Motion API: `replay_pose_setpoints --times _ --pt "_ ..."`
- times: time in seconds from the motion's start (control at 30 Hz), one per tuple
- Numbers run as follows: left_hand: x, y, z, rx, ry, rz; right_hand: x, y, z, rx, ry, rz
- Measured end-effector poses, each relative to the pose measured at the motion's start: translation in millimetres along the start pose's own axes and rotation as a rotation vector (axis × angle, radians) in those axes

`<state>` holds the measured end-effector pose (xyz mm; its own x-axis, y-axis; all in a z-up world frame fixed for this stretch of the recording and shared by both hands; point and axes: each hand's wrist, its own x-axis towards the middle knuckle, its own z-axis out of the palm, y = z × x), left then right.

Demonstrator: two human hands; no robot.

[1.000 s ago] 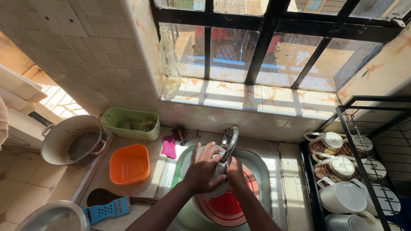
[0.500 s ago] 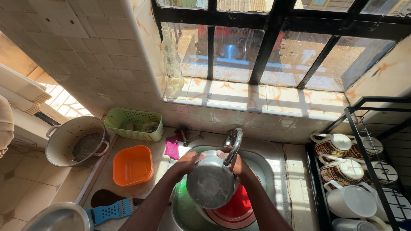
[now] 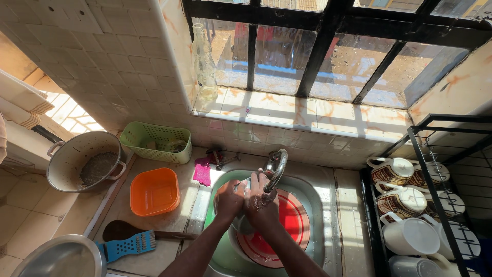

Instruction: Washing and rinsing a metal pot in a kitchen sink

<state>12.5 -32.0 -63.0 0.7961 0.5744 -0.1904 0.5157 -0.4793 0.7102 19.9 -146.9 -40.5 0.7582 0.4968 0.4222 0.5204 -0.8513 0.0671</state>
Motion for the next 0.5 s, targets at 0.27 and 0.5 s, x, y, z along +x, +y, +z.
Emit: replay_pose_setpoints --times 0.27,0.5 --pt "-43 39 -38 -0.005 -0.082 0.035 -32 18 22 0.563 0.165 0.159" --pt "-36 27 -50 -0.102 0.021 0.152 -25 64 15 1.37 -0.636 0.878"
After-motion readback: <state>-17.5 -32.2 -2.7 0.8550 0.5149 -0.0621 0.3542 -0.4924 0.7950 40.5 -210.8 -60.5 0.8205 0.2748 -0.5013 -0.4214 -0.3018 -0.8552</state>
